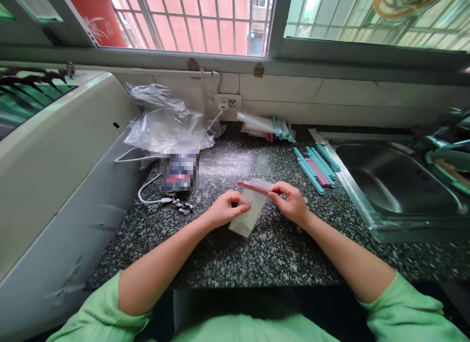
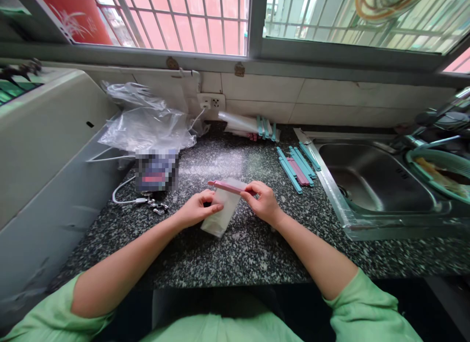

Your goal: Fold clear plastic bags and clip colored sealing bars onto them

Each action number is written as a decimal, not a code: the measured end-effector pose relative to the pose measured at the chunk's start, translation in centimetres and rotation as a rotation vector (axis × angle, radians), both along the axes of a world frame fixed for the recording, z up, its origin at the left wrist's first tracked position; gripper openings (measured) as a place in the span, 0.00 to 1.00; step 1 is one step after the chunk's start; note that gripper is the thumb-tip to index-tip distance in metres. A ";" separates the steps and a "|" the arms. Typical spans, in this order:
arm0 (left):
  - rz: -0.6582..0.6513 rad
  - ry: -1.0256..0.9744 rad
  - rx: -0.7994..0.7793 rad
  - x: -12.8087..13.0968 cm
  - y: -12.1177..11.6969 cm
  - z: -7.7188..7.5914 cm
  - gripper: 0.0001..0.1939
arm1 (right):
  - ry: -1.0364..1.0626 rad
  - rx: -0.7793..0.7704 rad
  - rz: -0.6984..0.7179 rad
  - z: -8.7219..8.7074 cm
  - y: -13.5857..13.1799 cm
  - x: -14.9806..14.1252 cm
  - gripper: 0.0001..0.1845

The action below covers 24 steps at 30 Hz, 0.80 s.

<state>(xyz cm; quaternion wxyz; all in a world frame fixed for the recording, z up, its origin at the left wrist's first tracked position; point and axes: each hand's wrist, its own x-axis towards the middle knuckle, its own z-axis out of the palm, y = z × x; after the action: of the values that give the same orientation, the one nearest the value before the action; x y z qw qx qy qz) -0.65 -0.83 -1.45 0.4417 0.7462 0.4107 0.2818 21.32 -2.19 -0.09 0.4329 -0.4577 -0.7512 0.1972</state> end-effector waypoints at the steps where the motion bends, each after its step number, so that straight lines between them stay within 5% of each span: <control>1: -0.035 0.008 -0.003 0.0 0.0 0.0 0.14 | 0.010 0.007 -0.015 0.1 0.0 0.1 0.10; 16: -0.215 0.108 0.116 0.4 -0.7 1.3 0.16 | 0.060 0.020 -0.123 0.8 0.0 0.7 0.13; 24: 0.108 -0.146 0.008 0.3 -0.7 1.3 0.17 | -0.040 -0.031 0.134 0.5 -0.6 -0.5 0.12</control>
<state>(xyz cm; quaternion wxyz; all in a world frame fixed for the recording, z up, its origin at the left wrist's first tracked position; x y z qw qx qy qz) -0.31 -1.50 -0.18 0.4516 0.7021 0.4159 0.3607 20.81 -2.80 0.36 0.3963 -0.4167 -0.7857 0.2280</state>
